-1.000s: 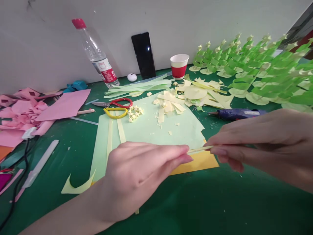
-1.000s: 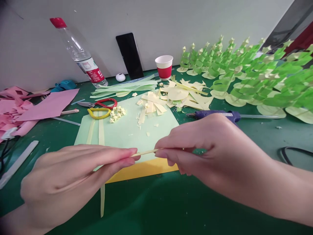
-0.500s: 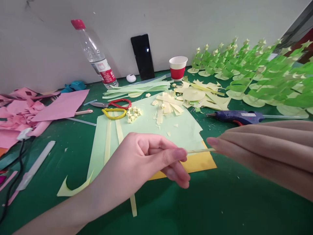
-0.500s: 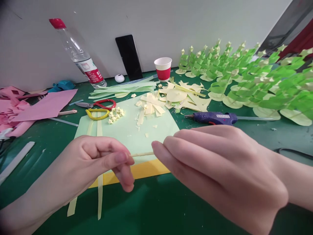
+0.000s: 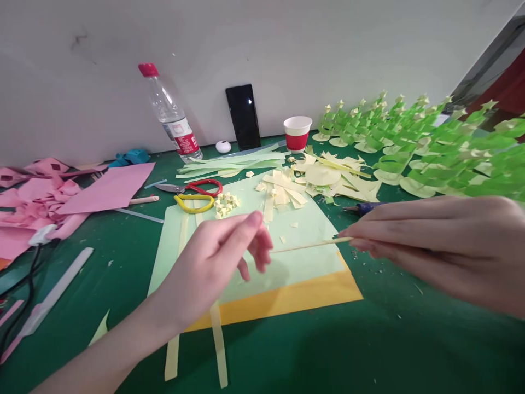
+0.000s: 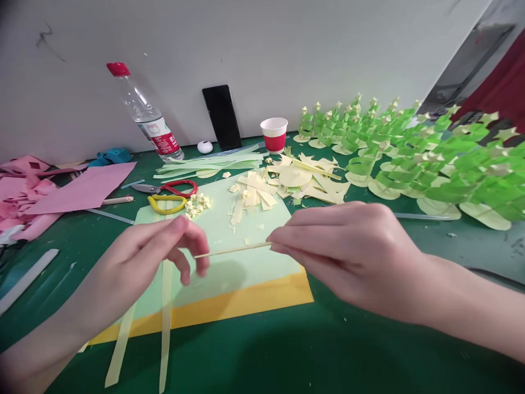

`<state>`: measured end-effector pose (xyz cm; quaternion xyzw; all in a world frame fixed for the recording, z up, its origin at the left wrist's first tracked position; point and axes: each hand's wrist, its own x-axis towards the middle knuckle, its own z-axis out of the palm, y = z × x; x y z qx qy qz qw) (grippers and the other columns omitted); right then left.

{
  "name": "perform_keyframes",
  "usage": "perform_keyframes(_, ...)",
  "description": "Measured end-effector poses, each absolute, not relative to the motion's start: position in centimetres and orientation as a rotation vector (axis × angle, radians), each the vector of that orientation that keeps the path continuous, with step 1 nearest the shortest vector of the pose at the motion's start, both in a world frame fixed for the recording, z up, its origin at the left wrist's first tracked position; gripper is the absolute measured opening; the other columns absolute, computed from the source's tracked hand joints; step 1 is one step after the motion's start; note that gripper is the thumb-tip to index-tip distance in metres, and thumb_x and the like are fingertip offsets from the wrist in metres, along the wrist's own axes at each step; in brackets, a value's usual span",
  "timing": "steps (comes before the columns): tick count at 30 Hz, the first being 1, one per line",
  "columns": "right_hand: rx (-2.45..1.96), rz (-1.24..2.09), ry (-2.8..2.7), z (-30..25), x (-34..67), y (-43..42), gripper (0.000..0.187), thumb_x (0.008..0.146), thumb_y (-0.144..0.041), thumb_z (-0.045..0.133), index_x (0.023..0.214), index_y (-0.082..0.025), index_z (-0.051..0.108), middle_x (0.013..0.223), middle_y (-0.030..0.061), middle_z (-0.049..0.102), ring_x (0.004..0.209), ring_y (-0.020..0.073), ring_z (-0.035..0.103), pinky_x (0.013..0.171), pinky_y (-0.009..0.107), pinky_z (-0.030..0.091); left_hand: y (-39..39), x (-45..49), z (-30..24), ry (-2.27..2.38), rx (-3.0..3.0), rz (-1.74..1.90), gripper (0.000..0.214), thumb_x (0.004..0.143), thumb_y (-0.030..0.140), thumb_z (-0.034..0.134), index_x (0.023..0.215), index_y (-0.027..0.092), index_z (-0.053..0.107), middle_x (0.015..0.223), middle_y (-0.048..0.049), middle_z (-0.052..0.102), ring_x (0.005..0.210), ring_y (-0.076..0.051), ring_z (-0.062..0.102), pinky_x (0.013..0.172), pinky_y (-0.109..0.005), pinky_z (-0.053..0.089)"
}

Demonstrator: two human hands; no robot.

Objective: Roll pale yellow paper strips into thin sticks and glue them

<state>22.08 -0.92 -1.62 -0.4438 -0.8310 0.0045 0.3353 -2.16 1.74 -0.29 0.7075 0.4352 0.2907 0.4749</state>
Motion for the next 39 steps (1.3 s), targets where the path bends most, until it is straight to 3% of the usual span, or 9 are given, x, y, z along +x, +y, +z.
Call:
perform_keyframes(4,-1.102,0.593,-2.13,-0.5,21.8,-0.8,0.046,0.092,-0.051,0.044,0.061,-0.024,0.065,0.051,-0.0019,0.061,0.039,0.0067,0.055,0.037,0.013,0.045,1.5,-2.2,-0.8,0.848,2.497,0.974,0.007,0.084,0.027,0.064,0.085,0.02,0.066,0.082,-0.0015,0.074,0.071,-0.015,0.068,0.062,-0.02,0.055)
perform_keyframes(9,-1.217,1.095,-1.981,-0.3,22.2,-0.6,0.04,0.084,-0.05,0.056,0.055,-0.024,0.065,0.044,0.0,0.056,0.036,0.0101,0.052,0.037,0.017,0.045,1.0,-2.2,-1.2,0.747,2.791,1.146,0.005,0.086,0.014,0.061,0.082,0.016,0.064,0.073,-0.0007,0.073,0.067,-0.011,0.068,0.067,-0.018,0.056)
perform_keyframes(15,-1.207,1.068,-1.949,-1.1,22.7,-0.2,0.029,0.085,-0.047,0.057,0.067,-0.029,0.071,0.045,-0.0017,0.056,0.036,0.0088,0.05,0.037,0.018,0.043,0.8,-2.2,-0.9,0.753,2.637,1.177,0.008,0.084,0.01,0.061,0.079,0.014,0.065,0.073,0.0,0.073,0.066,-0.009,0.068,0.066,-0.014,0.055)
perform_keyframes(20,-1.167,1.087,-1.941,-1.2,22.8,0.0,0.03,0.086,-0.043,0.058,0.063,-0.029,0.069,0.044,-0.0025,0.054,0.035,0.0081,0.05,0.035,0.018,0.041,0.8,-2.2,-0.7,0.905,2.332,1.08,0.013,0.079,0.007,0.064,0.071,0.016,0.067,0.067,0.005,0.072,0.057,-0.007,0.066,0.055,-0.008,0.053)
perform_keyframes(25,-1.168,1.105,-1.909,-1.0,22.9,-0.1,0.02,0.082,-0.038,0.061,0.069,-0.031,0.074,0.041,-0.0022,0.053,0.034,0.0084,0.049,0.032,0.017,0.038,1.0,-2.4,-0.7,0.885,2.173,1.068,0.016,0.077,0.006,0.063,0.072,0.02,0.068,0.067,0.009,0.072,0.057,-0.005,0.065,0.056,-0.005,0.052)
perform_keyframes(31,-1.2,1.153,-1.893,-1.2,22.4,-0.2,0.025,0.082,-0.038,0.059,0.063,-0.028,0.071,0.04,-0.0019,0.052,0.034,0.0087,0.048,0.034,0.017,0.039,1.1,-2.0,-0.6,0.965,2.034,0.939,0.015,0.081,0.016,0.062,0.07,0.022,0.071,0.066,0.0076,0.074,0.056,-0.006,0.066,0.054,-0.005,0.052)
perform_keyframes(39,-1.254,1.178,-1.932,-1.0,22.1,-0.3,0.033,0.082,-0.04,0.056,0.055,-0.024,0.065,0.04,-0.0013,0.051,0.036,0.009,0.048,0.039,0.019,0.043,1.1,-2.1,-0.4,0.988,1.995,0.829,0.016,0.079,0.014,0.062,0.068,0.024,0.069,0.067,0.0112,0.072,0.053,-0.003,0.062,0.053,-0.002,0.049)
